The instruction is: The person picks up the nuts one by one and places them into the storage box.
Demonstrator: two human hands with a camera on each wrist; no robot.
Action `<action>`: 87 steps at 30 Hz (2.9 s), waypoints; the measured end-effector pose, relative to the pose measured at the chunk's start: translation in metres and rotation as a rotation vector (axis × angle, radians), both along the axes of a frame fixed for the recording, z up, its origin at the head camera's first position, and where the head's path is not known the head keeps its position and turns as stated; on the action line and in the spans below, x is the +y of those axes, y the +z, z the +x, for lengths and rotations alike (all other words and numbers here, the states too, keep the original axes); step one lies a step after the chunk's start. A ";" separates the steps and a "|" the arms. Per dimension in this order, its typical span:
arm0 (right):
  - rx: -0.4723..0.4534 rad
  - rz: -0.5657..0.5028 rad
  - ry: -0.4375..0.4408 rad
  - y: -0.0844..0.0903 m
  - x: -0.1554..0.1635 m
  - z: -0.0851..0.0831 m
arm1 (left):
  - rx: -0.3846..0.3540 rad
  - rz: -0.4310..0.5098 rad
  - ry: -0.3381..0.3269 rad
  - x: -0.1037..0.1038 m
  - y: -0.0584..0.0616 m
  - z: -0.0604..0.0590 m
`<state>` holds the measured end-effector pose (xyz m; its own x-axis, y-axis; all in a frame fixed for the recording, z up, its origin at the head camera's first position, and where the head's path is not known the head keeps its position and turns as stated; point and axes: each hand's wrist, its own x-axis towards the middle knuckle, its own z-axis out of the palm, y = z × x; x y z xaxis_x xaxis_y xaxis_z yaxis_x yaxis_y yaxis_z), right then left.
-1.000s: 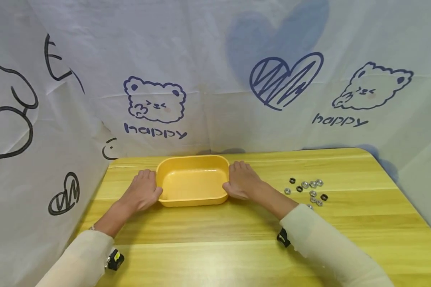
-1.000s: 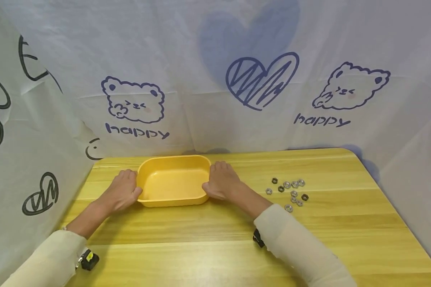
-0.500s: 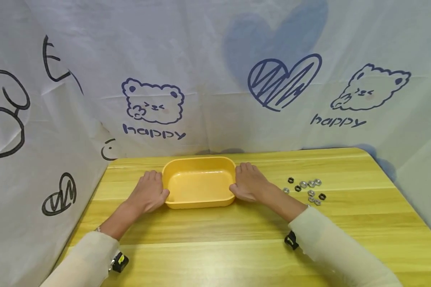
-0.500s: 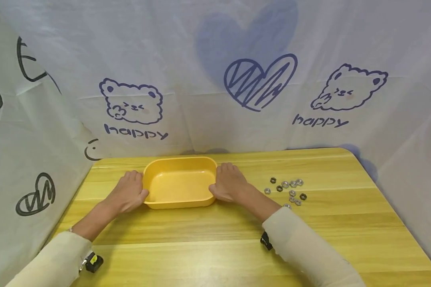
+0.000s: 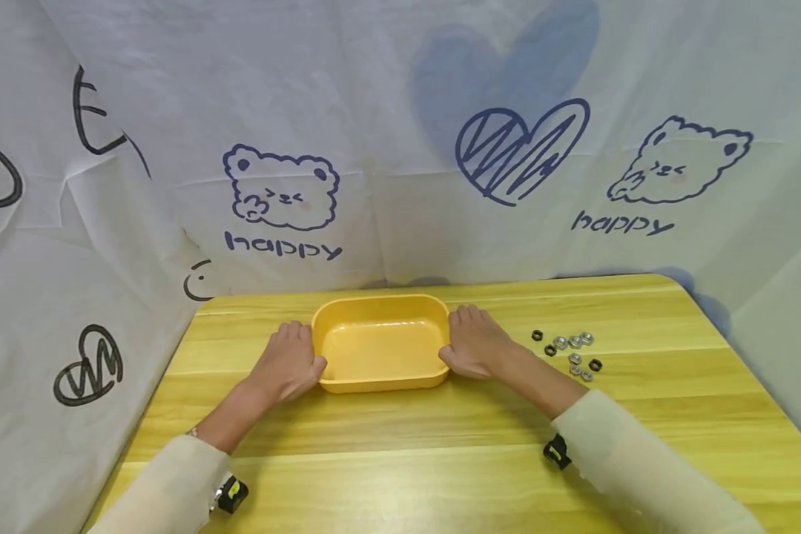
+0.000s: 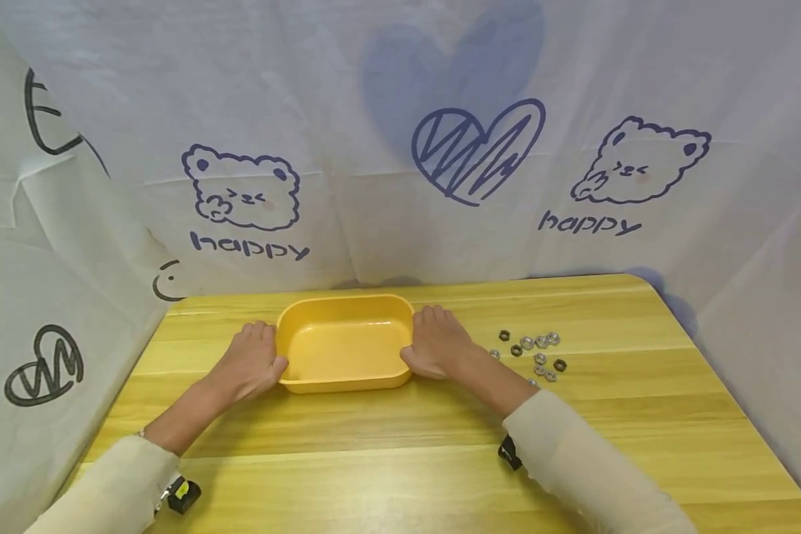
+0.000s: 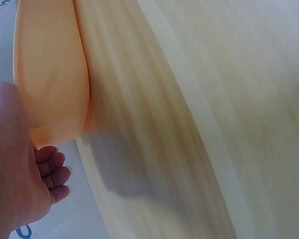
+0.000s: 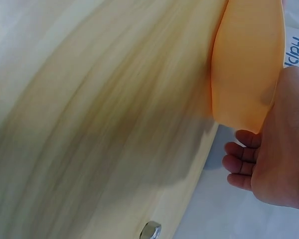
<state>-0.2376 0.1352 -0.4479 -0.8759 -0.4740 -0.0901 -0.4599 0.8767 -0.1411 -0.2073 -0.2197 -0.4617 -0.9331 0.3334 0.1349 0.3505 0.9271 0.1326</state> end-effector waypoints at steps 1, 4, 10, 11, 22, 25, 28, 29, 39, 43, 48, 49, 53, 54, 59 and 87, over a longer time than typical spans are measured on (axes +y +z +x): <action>0.004 0.002 0.001 0.000 0.001 0.000 | 0.000 0.001 -0.001 0.002 0.000 0.000; 0.018 0.003 0.006 0.000 0.006 0.002 | -0.004 -0.001 -0.003 0.006 0.000 0.002; 0.020 0.010 0.013 0.004 0.015 0.003 | -0.004 -0.011 -0.001 0.015 0.002 0.002; 0.012 0.011 0.013 0.005 0.016 0.003 | -0.004 -0.012 0.000 0.016 0.002 0.002; -0.011 -0.006 -0.005 0.005 0.030 0.004 | -0.004 -0.010 -0.021 0.028 0.001 0.000; -0.012 -0.003 0.000 0.004 0.034 0.005 | -0.007 -0.018 -0.022 0.031 0.000 0.000; -0.011 0.005 0.011 0.003 0.038 0.006 | -0.009 -0.022 -0.019 0.033 0.000 0.002; -0.009 0.009 0.014 0.002 0.039 0.006 | -0.006 -0.022 -0.019 0.034 0.000 0.002; 0.045 0.014 0.010 0.002 0.048 0.012 | 0.012 -0.020 -0.041 0.043 0.000 0.004; 0.059 0.014 0.021 0.001 0.052 0.014 | 0.006 -0.024 -0.038 0.047 0.000 0.007; 0.073 0.012 0.030 0.001 0.056 0.016 | 0.012 -0.030 -0.039 0.051 0.000 0.009; 0.075 0.011 0.030 0.001 0.057 0.016 | 0.015 -0.030 -0.039 0.051 0.000 0.010; 0.062 -0.003 0.024 0.001 0.059 0.018 | 0.014 -0.029 -0.038 0.054 0.000 0.011; 0.063 -0.004 0.024 0.001 0.060 0.019 | 0.012 -0.029 -0.038 0.054 0.000 0.011; 0.074 -0.009 0.018 0.000 0.063 0.021 | 0.011 -0.046 -0.040 0.058 0.000 0.011; 0.029 -0.065 -0.036 0.000 0.066 0.022 | -0.029 0.018 0.041 0.066 0.000 0.014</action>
<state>-0.2152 0.2012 -0.4475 -0.8942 -0.4464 -0.0348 -0.4331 0.8821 -0.1853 -0.1931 -0.1534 -0.4616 -0.9495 0.2928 0.1130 0.3082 0.9379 0.1595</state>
